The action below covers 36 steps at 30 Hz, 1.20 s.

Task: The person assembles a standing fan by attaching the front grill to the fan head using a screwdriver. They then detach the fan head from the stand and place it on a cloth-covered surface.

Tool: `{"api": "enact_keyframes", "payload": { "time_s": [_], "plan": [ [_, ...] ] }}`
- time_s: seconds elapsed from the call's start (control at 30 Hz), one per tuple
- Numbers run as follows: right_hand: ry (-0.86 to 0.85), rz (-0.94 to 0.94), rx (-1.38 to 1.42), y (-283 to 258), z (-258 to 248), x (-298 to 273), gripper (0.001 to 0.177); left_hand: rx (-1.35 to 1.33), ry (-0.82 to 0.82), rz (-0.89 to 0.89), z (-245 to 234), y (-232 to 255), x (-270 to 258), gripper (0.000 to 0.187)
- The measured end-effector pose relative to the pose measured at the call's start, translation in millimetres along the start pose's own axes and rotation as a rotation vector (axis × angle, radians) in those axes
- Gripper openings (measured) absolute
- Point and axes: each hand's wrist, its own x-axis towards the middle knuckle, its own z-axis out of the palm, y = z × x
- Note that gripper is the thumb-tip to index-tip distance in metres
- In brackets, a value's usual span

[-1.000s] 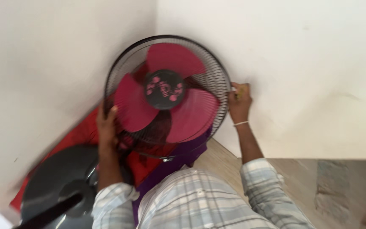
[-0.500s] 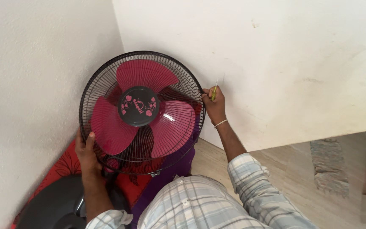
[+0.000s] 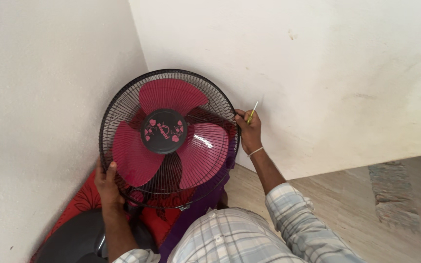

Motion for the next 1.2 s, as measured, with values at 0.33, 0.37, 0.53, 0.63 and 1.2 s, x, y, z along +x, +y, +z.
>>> {"api": "enact_keyframes", "payload": {
  "time_s": [0.33,0.37,0.53,0.63,1.2],
  "plan": [
    [-0.022,0.004,0.014,-1,-1,-7,0.026,-0.012,0.049,-0.060,8,7,-4,0.069],
    [-0.027,-0.004,0.028,-1,0,-8,0.026,-0.022,0.039,-0.051,9,8,-3,0.070],
    [-0.014,-0.005,0.054,-1,3,-15,0.026,-0.019,0.036,-0.055,6,4,-2,0.069],
    [-0.011,0.008,0.036,-4,5,-16,0.027,0.009,-0.011,-0.015,3,3,-2,0.065],
    [-0.020,0.039,0.142,3,-3,-13,0.025,-0.007,0.013,-0.032,12,16,-3,0.075]
  ]
}}
